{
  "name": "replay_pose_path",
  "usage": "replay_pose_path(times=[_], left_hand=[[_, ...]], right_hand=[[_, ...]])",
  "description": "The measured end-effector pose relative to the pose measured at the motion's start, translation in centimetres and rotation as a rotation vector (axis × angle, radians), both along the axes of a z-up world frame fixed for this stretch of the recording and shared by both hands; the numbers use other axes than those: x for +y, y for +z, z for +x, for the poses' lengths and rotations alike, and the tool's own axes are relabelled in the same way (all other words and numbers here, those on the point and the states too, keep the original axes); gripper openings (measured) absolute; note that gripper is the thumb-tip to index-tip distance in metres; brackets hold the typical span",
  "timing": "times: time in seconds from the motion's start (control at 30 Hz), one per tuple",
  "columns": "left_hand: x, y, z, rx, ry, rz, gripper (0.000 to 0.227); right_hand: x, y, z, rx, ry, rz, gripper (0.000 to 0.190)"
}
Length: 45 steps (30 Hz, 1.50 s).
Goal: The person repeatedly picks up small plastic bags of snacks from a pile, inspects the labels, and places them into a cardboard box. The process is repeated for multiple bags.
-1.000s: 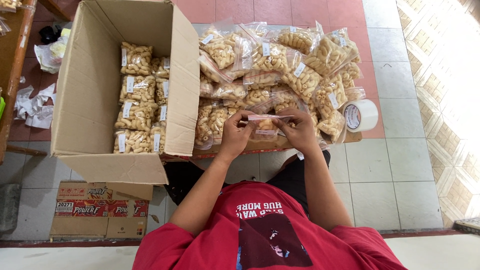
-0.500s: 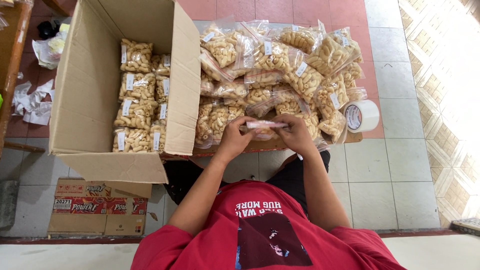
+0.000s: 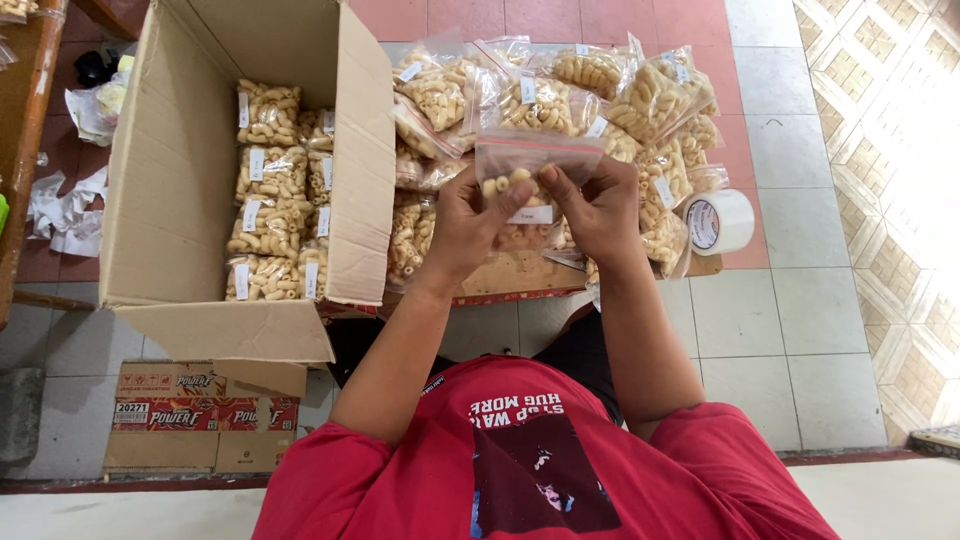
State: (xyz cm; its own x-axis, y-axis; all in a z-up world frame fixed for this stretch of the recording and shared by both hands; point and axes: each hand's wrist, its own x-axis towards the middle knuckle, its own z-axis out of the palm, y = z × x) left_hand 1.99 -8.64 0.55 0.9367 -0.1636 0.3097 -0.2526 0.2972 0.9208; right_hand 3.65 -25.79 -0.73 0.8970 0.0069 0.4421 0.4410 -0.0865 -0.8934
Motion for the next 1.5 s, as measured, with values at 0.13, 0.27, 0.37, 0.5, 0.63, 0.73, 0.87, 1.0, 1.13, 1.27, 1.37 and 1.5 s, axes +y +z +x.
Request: replay_pose_path(times=[0.13,0.27,0.37,0.5,0.63,0.73,0.87,1.0,1.13,1.27,1.37,1.5], left_hand=[[-0.4,-0.4,0.5,-0.009,0.075,-0.038,0.014],[0.0,-0.9,0.8,0.026,0.142,-0.033,0.010],[-0.3,-1.1,0.7,0.014,0.163,-0.009,0.009],[-0.7,-1.4,0.9,-0.037,0.181,0.007,0.008],[-0.4,-2.6,1.0,-0.018,0.121,-0.024,0.016],[-0.3,-2.8,0.5,-0.002,0.017,-0.081,0.044],[0.0,-3.0,0.3,0.034,0.019,-0.052,0.045],[0.4,-3.4,0.8,0.085,0.050,-0.053,0.044],[0.2,-3.6,1.3,0.077,0.011,0.000,0.047],[-0.1,-4.8,1.5,0.045,0.004,-0.006,0.044],[0.2,-5.1,1.8,0.012,0.016,-0.018,0.042],[0.6,-4.1,1.6,0.010,0.012,-0.039,0.037]], right_hand=[[0.9,1.4,-0.6,0.012,0.043,0.087,0.012],[1.0,1.3,-0.8,-0.019,0.118,0.108,0.015],[0.6,-0.4,-0.6,-0.006,0.123,0.106,0.014],[0.7,-0.9,-0.7,-0.022,0.087,0.107,0.014],[1.1,-0.3,-0.6,-0.064,0.031,0.089,0.010],[1.5,0.5,-0.5,-0.023,-0.035,0.115,0.013],[1.7,1.5,-0.4,-0.044,-0.158,0.126,0.036],[0.9,0.5,0.4,-0.532,-0.427,-0.064,0.036],[0.6,4.7,-1.1,-0.564,-0.155,-0.434,0.030],[-0.2,4.3,-0.1,-0.421,-0.047,-0.593,0.024],[-0.2,4.2,0.3,-0.349,0.055,-0.458,0.023],[-0.2,3.7,0.2,-0.254,0.173,-0.264,0.028]])
